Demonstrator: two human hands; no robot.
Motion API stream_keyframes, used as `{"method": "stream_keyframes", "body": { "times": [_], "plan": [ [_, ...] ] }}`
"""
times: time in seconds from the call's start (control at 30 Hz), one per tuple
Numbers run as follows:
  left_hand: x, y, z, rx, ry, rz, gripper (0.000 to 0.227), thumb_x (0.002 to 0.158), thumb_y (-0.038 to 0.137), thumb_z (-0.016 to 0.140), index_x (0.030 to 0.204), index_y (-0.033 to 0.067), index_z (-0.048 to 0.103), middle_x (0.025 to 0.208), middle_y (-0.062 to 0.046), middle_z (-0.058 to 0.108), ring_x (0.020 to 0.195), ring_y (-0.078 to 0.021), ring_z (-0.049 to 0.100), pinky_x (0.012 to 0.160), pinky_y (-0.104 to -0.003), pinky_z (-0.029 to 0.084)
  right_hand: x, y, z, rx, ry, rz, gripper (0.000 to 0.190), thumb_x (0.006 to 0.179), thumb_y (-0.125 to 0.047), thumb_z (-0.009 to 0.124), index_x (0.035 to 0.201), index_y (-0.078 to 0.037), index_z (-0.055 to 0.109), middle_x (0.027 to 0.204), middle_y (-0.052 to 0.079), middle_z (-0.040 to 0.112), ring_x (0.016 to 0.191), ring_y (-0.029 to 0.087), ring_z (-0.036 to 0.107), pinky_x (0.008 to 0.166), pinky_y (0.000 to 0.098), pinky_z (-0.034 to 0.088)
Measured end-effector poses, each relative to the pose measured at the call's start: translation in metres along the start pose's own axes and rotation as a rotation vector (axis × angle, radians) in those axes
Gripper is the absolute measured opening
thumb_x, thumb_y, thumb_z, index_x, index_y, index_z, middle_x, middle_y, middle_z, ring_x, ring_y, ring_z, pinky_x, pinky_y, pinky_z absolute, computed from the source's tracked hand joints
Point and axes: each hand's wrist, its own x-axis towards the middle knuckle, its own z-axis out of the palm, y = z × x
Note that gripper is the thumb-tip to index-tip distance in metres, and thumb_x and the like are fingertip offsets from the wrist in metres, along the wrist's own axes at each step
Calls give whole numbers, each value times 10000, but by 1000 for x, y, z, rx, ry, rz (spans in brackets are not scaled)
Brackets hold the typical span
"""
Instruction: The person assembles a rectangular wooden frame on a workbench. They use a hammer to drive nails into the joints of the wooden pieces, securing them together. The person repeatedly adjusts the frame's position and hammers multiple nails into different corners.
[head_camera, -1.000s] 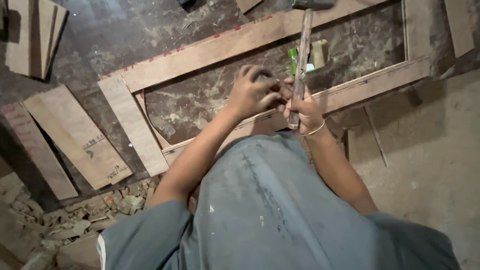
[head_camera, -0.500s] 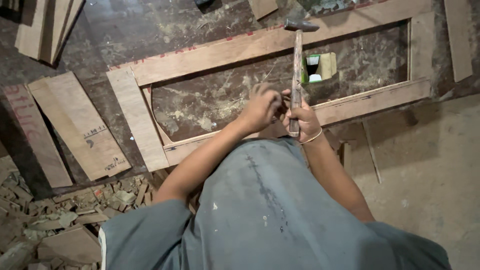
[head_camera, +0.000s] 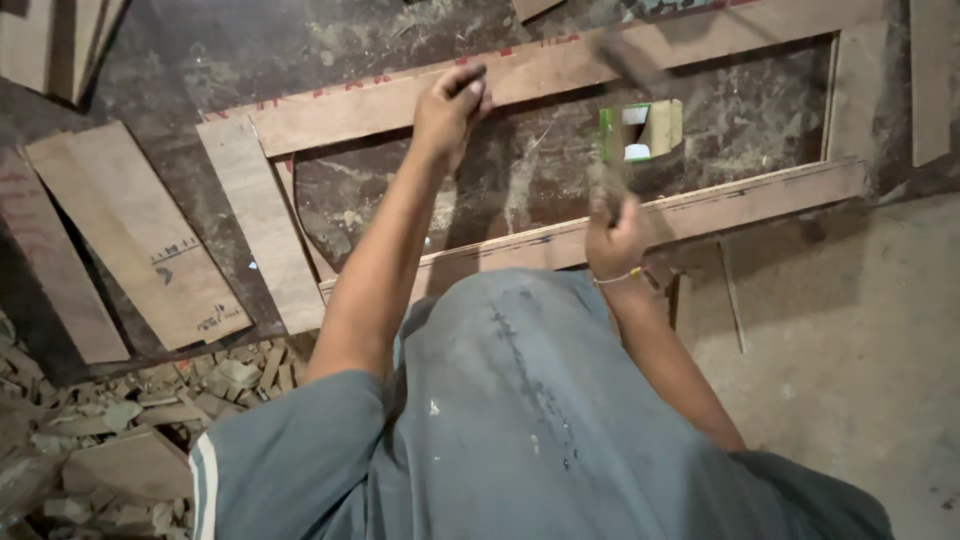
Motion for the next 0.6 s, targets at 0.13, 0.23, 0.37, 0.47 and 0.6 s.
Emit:
{"method": "stream_keyframes", "body": {
  "times": [0.13, 0.23, 0.37, 0.47, 0.6],
  "plan": [
    [21, -1, 3, -35, -43, 141, 193, 967, 27, 639, 1158, 32, 614, 899, -52, 692, 795, -142, 673, 768, -287, 607, -9, 23, 13, 339, 195, -57, 247, 1085, -324, 559, 1041, -84, 595, 860, 177, 593, 735, 354, 579, 678, 448, 483],
    [27, -7, -1, 85, -43, 216, 138, 1017, 44, 663, 1127, -32, 627, 909, -60, 694, 812, -145, 674, 766, -296, 597, -11, 28, 27, -42, -93, 171, 334, 1060, -326, 581, 1191, -22, 628, 901, 261, 645, 812, 456, 615, 696, 529, 477],
    [27, -12, -9, 60, -41, 160, 141, 1012, 70, 666, 1119, -19, 639, 908, -61, 684, 785, -153, 677, 744, -308, 600, 4, 17, 31, -343, -394, 475, 451, 1010, -389, 601, 1285, -33, 619, 858, 298, 696, 869, 513, 647, 717, 596, 465],
    [34, -11, -6, 100, -24, 151, 213, 966, 68, 659, 1176, 33, 659, 950, -49, 724, 802, -137, 688, 771, -285, 601, 4, 6, 25, -258, -130, 154, 492, 1042, -410, 651, 1278, 19, 601, 937, 297, 688, 870, 487, 681, 731, 518, 534],
    [42, -21, -2, 34, -95, 231, 189, 962, 36, 672, 1148, 25, 640, 980, -60, 723, 855, -147, 698, 799, -303, 605, 2, -9, 7, 0, -149, 248, 388, 1055, -336, 647, 1265, -10, 628, 921, 241, 712, 843, 432, 704, 750, 456, 547]
  ]
}}
